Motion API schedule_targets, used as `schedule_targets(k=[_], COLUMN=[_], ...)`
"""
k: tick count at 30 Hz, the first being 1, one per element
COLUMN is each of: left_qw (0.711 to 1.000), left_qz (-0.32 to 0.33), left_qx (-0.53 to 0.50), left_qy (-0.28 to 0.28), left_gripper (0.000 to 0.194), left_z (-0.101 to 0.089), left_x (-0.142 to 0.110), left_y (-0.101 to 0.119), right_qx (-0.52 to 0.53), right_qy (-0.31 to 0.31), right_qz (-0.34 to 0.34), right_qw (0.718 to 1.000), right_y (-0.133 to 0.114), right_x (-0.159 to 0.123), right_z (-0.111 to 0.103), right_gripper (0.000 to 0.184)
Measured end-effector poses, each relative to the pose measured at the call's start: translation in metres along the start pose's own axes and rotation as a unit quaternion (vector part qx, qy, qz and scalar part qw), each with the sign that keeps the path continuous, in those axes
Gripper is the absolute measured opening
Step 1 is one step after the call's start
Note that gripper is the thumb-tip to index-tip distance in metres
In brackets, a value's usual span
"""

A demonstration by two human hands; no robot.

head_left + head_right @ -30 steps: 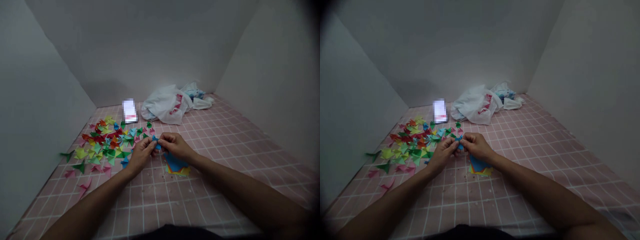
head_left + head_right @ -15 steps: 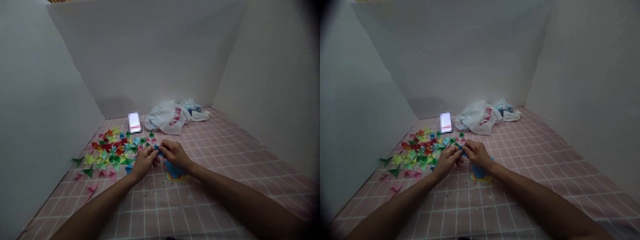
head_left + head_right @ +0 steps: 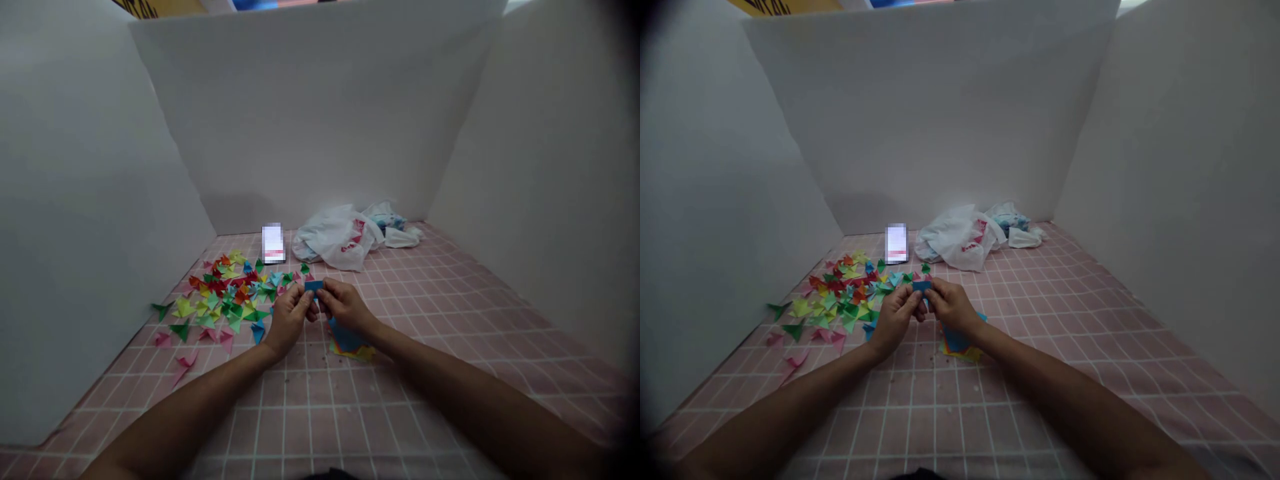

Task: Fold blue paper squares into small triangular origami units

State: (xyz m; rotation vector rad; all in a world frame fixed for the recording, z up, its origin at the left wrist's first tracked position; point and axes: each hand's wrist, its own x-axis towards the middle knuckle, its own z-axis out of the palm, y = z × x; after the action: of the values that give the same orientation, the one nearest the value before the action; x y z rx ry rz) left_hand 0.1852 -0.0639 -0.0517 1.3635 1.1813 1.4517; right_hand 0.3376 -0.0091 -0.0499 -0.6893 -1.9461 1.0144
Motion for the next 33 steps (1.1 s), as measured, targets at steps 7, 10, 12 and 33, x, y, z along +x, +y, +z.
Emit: schedule_targets(k=[7, 10, 12, 33], left_qw=[1.000, 0.999, 0.999, 0.997], left_qz=[-0.008, -0.019, -0.031, -0.012], left_qx=[-0.013, -0.026, -0.034, -0.067], left_qy=[0.002, 0.015, 0.014, 0.031], left_gripper=[0.038, 0.040, 0.041, 0.031], left_z=[0.001, 0.004, 0.004, -0.005], left_x=[0.002, 0.005, 0.009, -0.006], left_y=[0.011, 0.013, 0.014, 0.033], right_qx=[-0.022, -0.009, -0.001, 0.076], right_qy=[-0.052, -0.048, -0.043, -0.038], right_qz=[-0.054, -0.042, -0.033, 0.031], right_qw=[0.997, 0.998, 0.999, 0.996], right_y=[-0.006, -0.005, -0.006, -0.037], right_x=[0.006, 0.006, 0.006, 0.014], right_z=[-0.011, -0.012, -0.013, -0.012], right_gripper=[0.028, 0.027, 0.024, 0.021])
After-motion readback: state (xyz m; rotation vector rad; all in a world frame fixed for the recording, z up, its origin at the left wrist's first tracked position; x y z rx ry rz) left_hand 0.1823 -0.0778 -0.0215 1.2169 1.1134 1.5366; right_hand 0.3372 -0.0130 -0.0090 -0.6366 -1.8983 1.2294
